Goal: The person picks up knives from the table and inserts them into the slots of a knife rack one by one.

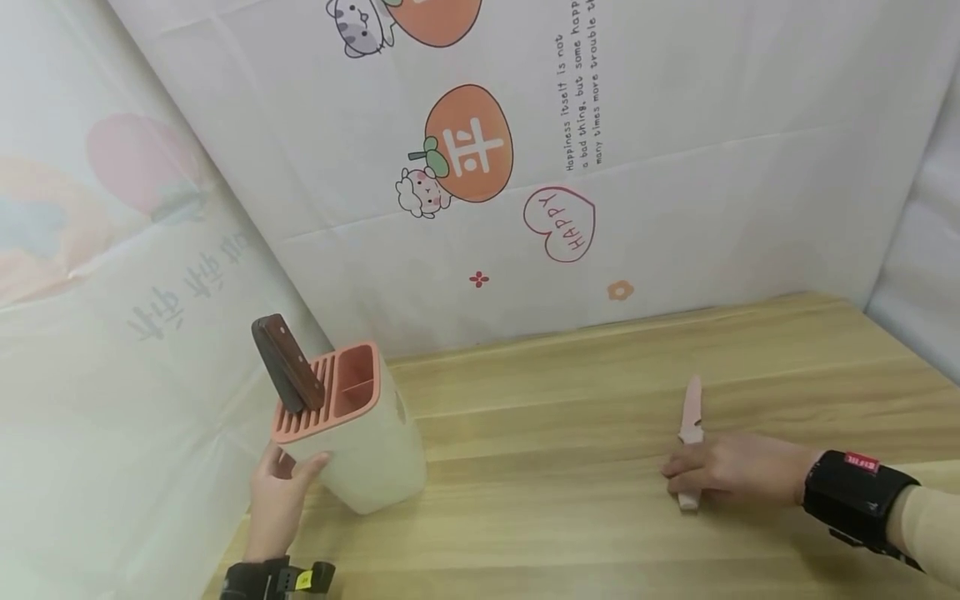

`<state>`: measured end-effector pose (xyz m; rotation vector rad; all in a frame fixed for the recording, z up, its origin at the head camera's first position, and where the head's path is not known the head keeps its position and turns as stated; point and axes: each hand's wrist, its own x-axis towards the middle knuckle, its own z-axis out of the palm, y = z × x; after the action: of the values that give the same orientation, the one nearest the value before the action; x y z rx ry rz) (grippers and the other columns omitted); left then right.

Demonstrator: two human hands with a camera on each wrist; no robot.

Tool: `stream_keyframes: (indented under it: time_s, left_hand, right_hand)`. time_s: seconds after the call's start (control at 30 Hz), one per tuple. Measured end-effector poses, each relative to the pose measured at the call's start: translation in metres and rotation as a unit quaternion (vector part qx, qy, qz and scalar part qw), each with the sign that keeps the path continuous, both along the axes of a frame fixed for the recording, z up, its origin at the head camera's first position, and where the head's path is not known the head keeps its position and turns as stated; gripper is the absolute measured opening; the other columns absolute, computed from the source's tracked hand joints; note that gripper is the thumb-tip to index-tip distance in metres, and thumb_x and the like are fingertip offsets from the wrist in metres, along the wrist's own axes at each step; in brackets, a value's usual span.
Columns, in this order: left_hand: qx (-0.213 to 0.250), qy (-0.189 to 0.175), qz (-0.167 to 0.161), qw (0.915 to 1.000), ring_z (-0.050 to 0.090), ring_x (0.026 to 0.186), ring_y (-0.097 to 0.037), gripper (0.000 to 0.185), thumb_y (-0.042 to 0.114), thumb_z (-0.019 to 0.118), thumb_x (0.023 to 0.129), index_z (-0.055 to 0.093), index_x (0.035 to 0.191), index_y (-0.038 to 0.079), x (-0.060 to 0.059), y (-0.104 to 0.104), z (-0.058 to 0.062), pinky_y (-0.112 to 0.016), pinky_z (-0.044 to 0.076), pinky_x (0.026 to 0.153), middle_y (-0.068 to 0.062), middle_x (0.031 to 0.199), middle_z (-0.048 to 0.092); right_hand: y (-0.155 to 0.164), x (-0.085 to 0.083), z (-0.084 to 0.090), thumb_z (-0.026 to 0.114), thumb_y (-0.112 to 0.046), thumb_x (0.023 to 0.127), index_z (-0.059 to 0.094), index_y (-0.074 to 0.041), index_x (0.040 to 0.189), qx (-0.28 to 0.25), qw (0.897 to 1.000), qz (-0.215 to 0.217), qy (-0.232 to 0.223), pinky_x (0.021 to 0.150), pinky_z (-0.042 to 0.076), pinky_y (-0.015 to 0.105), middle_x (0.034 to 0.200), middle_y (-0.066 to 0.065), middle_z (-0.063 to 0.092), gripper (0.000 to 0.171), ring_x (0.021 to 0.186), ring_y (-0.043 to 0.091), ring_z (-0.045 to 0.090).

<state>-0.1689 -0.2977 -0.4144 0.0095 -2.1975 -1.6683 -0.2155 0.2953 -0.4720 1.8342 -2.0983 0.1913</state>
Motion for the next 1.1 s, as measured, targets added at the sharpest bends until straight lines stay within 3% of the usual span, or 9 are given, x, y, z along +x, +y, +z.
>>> stream_keyframes:
  time_s: [0.23, 0.47, 0.6, 0.8, 1.1]
  left_hand:
    - [0.001, 0.014, -0.007, 0.9999, 0.041, 0.142, -0.035, 0.078, 0.002, 0.078, 0.091, 0.04, 0.159, 0.013, 0.0, 0.001, 0.001, -0.016, 0.051, 0.099, -0.009, 0.16, 0.038]
    - [0.001, 0.018, -0.016, 0.9997, 0.037, 0.145, -0.032, 0.083, 0.0, 0.076, 0.092, 0.036, 0.161, 0.02, -0.001, 0.001, 0.001, -0.018, 0.05, 0.101, -0.003, 0.164, 0.033]
    - [-0.002, 0.023, -0.015, 0.9996, 0.037, 0.146, -0.031, 0.085, -0.001, 0.077, 0.091, 0.036, 0.161, 0.024, -0.002, 0.0, 0.0, -0.019, 0.051, 0.101, 0.0, 0.165, 0.033]
    - [0.001, 0.022, -0.02, 0.9996, 0.035, 0.147, -0.029, 0.084, 0.0, 0.078, 0.091, 0.038, 0.16, 0.027, -0.002, -0.001, 0.001, -0.021, 0.051, 0.101, 0.003, 0.165, 0.032]
    - [0.002, 0.027, -0.022, 0.9994, 0.038, 0.145, -0.031, 0.082, -0.001, 0.076, 0.092, 0.038, 0.161, 0.023, -0.001, -0.001, -0.001, -0.023, 0.051, 0.103, -0.001, 0.163, 0.034]
  right_hand:
    - [-0.006, 0.001, 0.009, 0.035, -0.033, 0.114, 0.074, -0.018, 0.124, -0.021, 0.998, -0.012, 0.051, 0.086, 0.057, 0.017, 0.123, 0.003, 0.07, 0.043, 0.107, 0.017, 0.068]
    - [-0.022, -0.004, 0.033, 0.037, -0.032, 0.114, 0.071, -0.012, 0.129, -0.059, 0.996, -0.007, 0.071, 0.105, 0.048, 0.017, 0.129, 0.006, 0.068, 0.042, 0.111, 0.019, 0.066]
    - [-0.035, -0.008, 0.049, 0.038, -0.031, 0.114, 0.072, -0.009, 0.128, -0.105, 0.992, -0.014, 0.066, 0.102, 0.05, 0.016, 0.127, 0.007, 0.069, 0.043, 0.115, 0.014, 0.065]
    - [-0.061, -0.015, 0.071, 0.045, -0.027, 0.111, 0.073, 0.004, 0.12, -0.194, 0.98, -0.001, 0.051, 0.101, 0.046, 0.012, 0.121, 0.013, 0.072, 0.043, 0.131, 0.002, 0.053]
    - [-0.091, -0.019, 0.089, 0.051, -0.025, 0.109, 0.072, 0.007, 0.12, -0.269, 0.963, 0.013, 0.022, 0.093, 0.052, 0.012, 0.121, 0.013, 0.073, 0.039, 0.128, 0.005, 0.057]
